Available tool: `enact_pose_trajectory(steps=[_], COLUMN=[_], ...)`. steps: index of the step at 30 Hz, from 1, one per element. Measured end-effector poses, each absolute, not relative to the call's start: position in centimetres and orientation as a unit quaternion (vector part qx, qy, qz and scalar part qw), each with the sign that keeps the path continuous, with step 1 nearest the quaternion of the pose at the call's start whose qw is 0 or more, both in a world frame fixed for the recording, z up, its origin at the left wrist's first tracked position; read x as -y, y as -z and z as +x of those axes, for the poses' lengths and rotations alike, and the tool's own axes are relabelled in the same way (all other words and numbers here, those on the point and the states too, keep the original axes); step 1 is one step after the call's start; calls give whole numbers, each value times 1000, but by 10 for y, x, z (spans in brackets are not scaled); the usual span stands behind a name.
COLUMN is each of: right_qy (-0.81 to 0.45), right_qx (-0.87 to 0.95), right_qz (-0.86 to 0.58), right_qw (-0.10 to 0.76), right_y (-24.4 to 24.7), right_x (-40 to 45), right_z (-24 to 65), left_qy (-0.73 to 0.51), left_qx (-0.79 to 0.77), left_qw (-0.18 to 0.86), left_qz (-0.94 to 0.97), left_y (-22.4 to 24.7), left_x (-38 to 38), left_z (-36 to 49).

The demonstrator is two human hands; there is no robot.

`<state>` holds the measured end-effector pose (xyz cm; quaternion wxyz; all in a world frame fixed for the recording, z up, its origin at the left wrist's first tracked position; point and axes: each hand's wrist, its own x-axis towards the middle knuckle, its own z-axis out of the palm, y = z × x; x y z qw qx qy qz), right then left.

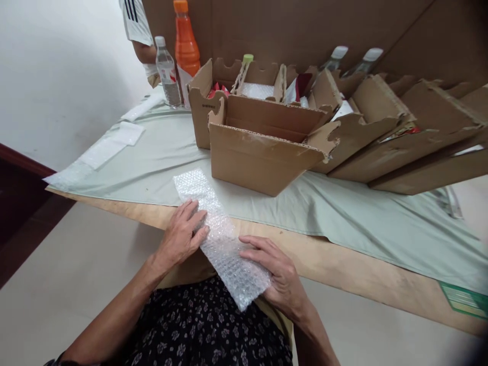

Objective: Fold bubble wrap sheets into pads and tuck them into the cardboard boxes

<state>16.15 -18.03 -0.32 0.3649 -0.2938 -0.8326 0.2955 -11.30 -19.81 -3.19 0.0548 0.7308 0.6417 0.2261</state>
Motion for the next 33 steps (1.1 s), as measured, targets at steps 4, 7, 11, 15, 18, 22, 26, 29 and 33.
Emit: enact_pose_trajectory(steps=[4,7,11,15,18,22,26,29,33], right_qy=[-304,-306,-304,-319,-350,-386,-414,-427,-414], right_qx=[842,847,854,840,799,712,640,631,660], right_qz=[-288,-278,-264,-258,-266,-313,-355,-358,-333], right_qw=[340,334,329,355,410,495,542,540,531], right_y=[11,15,13,8,3,-6,-7,-6,-13], right_x=[189,192,192,190,188,187,187,187,187], right_z=[157,144,125,117,116,123,132,132,126], left_qy=[-189,-166,-151,-191,-207,-220,-302,-390,-493], left_qx=[-618,-613,-626,-635,-672,-743,-766,-722,-666], left_qw=[33,20,12,-10,-21,50,182,316,368], left_qz=[763,772,765,748,711,630,537,476,421], left_y=[28,23,4,-17,-19,-10,-7,-6,-7], left_x=[179,161,149,155,160,165,168,163,142], left_z=[-129,-137,-136,-135,-141,-152,-153,-147,-141])
